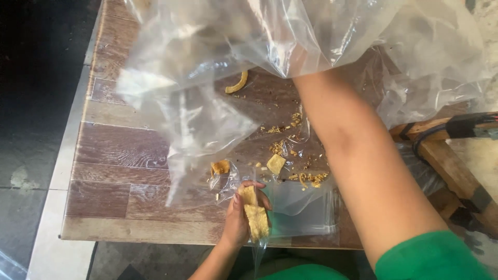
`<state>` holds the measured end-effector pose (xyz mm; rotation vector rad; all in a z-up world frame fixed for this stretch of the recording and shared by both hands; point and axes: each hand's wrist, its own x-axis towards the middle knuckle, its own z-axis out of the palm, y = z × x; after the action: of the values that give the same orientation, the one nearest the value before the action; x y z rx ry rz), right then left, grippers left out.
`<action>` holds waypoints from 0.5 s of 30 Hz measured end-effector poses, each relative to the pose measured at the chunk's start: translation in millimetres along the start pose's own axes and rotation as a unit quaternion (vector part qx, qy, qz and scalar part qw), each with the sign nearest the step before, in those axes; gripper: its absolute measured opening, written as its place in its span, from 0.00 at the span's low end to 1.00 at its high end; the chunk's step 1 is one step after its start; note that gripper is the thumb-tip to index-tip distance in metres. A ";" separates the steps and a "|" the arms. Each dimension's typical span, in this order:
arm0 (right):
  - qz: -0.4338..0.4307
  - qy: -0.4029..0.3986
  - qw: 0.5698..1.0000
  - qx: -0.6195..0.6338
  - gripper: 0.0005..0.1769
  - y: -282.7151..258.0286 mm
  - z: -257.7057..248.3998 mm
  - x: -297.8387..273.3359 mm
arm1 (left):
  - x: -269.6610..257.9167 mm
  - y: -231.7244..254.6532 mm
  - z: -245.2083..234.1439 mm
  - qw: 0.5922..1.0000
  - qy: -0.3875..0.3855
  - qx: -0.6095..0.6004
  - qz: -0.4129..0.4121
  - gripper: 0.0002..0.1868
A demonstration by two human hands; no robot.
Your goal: Manually picking up fried snack pieces and placing them into small plastic bags for packaging.
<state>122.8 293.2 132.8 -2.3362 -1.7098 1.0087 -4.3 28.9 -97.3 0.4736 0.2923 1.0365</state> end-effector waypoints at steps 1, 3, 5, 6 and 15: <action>0.002 0.000 1.000 -0.004 0.38 0.8 -1.1 -7.1 | 0.1 -0.1 -0.1 1.000 0.007 0.016 0.002 0.34; 0.006 0.000 1.000 -0.013 0.39 1.9 -1.4 -21.5 | 1.0 0.2 -0.7 0.999 0.013 0.030 0.002 0.34; 0.009 -0.001 1.000 -0.021 0.39 3.9 -0.1 -38.3 | 1.3 0.0 -0.6 0.999 0.025 0.034 0.012 0.34; 0.011 -0.001 1.000 -0.024 0.40 7.7 0.9 -45.5 | 1.3 -1.3 -0.7 0.999 0.023 0.034 0.010 0.34; -0.251 0.169 0.918 -0.255 0.14 153.6 12.1 -117.5 | 1.0 -1.7 11.3 0.986 0.144 0.085 -0.007 0.38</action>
<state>223.7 129.1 112.0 -1.9403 -2.4250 0.0662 2.5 26.4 -88.5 0.4733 0.6455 1.0710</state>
